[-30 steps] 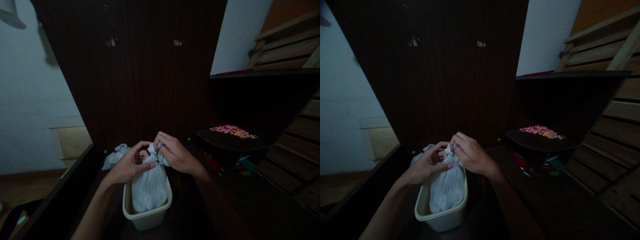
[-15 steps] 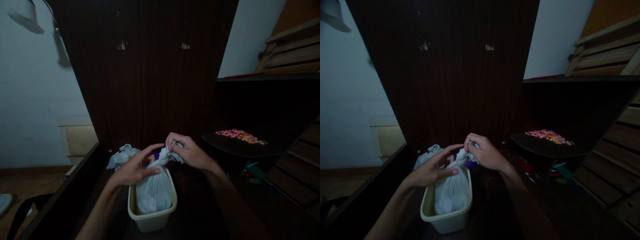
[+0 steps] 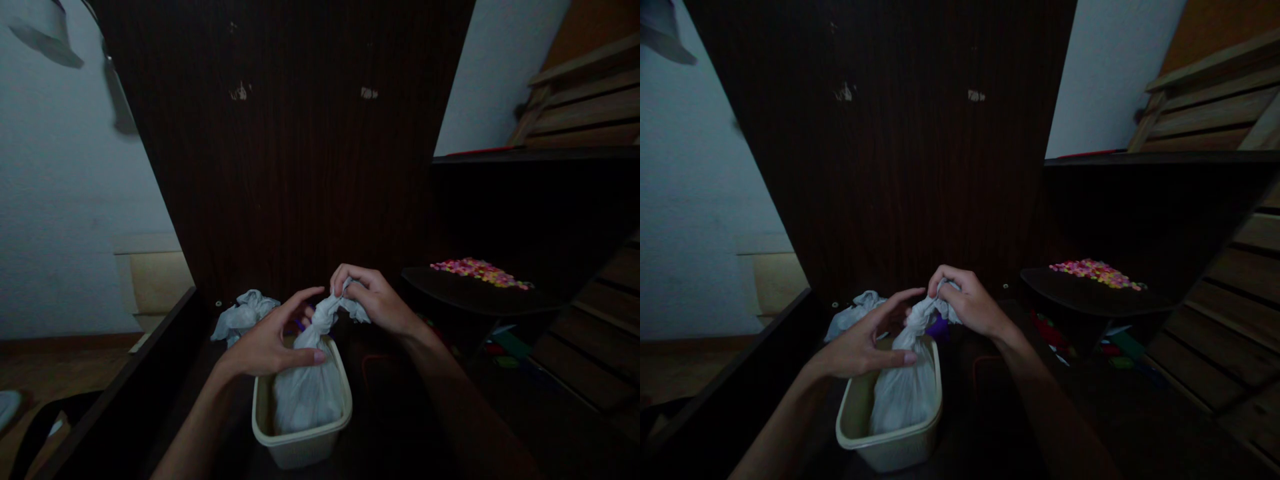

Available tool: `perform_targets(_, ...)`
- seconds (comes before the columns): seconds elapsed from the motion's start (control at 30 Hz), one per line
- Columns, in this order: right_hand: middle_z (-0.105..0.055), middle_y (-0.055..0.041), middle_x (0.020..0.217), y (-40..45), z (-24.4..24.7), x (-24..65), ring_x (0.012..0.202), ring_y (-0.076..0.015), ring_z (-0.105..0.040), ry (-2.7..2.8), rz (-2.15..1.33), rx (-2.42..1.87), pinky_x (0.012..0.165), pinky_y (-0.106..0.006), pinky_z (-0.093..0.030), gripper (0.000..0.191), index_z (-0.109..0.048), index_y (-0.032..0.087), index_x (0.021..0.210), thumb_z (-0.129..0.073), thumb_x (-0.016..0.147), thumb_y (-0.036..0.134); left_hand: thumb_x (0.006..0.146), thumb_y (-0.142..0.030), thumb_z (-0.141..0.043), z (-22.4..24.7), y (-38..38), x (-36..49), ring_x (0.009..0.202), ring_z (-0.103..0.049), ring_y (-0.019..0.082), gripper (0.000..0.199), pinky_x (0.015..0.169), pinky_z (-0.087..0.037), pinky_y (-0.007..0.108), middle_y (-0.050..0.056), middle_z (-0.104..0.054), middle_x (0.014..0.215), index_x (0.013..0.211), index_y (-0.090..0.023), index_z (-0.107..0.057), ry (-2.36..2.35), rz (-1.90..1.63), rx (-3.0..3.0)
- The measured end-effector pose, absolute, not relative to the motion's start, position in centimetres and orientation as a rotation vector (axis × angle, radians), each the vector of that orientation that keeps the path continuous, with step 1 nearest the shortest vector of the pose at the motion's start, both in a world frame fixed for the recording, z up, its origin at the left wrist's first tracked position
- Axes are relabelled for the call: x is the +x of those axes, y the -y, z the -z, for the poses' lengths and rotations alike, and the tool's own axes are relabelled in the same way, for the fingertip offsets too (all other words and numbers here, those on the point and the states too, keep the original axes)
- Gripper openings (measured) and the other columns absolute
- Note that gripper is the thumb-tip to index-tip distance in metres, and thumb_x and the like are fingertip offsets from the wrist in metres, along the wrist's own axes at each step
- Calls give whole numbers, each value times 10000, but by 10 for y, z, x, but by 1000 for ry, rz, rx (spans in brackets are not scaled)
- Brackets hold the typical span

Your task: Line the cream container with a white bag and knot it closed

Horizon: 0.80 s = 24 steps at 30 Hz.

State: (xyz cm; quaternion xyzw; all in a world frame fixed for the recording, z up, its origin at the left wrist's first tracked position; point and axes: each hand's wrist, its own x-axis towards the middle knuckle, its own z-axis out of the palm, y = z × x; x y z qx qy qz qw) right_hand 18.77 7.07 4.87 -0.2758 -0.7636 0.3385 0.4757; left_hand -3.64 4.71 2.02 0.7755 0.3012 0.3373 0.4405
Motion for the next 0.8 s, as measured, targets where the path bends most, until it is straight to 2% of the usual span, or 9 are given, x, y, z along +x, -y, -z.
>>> perform_targets(0.07, -593, -13, 798, -65, -51, 187, 759, -158, -541, 1925, -855, -626, 684, -293, -411, 106, -622, 186, 782, -522, 817, 191, 780, -325, -835, -20, -47, -30, 1091, -598, 232, 732, 956, -485, 369, 89, -621, 1247, 1425, -250, -498, -726, -964, 1895)
perform_targets(0.13, -584, -12, 822, -59, -55, 186, 784, -162, -544, 1996, -814, -592, 710, -300, -423, 63, -621, 187, 809, -585, 835, 231, 849, -378, -772, -19, -47, -23, 1153, -609, 252, 594, 989, -488, 386, 110, -638, 1288, 1378, -230, -548, -659, -1077, 1816)
perform_targets(0.23, -587, -8, 842, -53, -58, 186, 788, -155, -553, 2047, -692, -609, 723, -296, -437, 106, -615, 187, 823, -683, 842, 265, 883, -397, -726, -19, -46, -17, 1061, -669, 246, 457, 942, -526, 385, 102, -722, 1153, 1284, -196, -638, -647, -1140, 1705)
perform_targets(0.37, -593, 4, 827, -52, -57, 187, 739, -131, -545, 2064, -653, -646, 671, -266, -431, 78, -622, 182, 848, -683, 865, 227, 852, -367, -753, -20, -44, -17, 849, -676, 185, 288, 814, -533, 310, 58, -754, 941, 1067, -175, -739, -741, -1075, 1701)
perform_targets(0.47, -603, 10, 841, -52, -58, 188, 749, -124, -552, 2111, -576, -623, 684, -260, -427, 45, -635, 181, 872, -678, 879, 194, 848, -391, -742, -21, -45, -20, 736, -619, 151, 291, 713, -488, 267, 25, -709, 828, 1041, -173, -730, -727, -992, 1718)
perform_targets(0.63, -633, 4, 891, -48, -63, 193, 809, -130, -587, 2167, -407, -613, 746, -271, -437, 61, -646, 183, 920, -674, 890, 137, 864, -417, -690, -26, -45, -26, 638, -494, 122, 259, 614, -377, 236, -20, -590, 675, 801, -167, -722, -802, -843, 1865)
perform_targets(0.7, -649, -8, 927, -46, -65, 193, 845, -140, -604, 2199, -392, -624, 770, -278, -447, 91, -660, 182, 967, -661, 897, 124, 860, -411, -696, -29, -45, -29, 640, -486, 124, 253, 615, -373, 236, -27, -575, 663, 784, -171, -715, -792, -778, 1897)
perform_targets(0.8, -648, -27, 982, -43, -65, 192, 897, -154, -615, 2247, -403, -665, 796, -288, -462, 154, -683, 188, 1044, -619, 923, 118, 855, -412, -706, -31, -45, -30, 770, -573, 167, 251, 726, -444, 267, 12, -658, 785, 805, -167, -726, -734, -809, 1902)
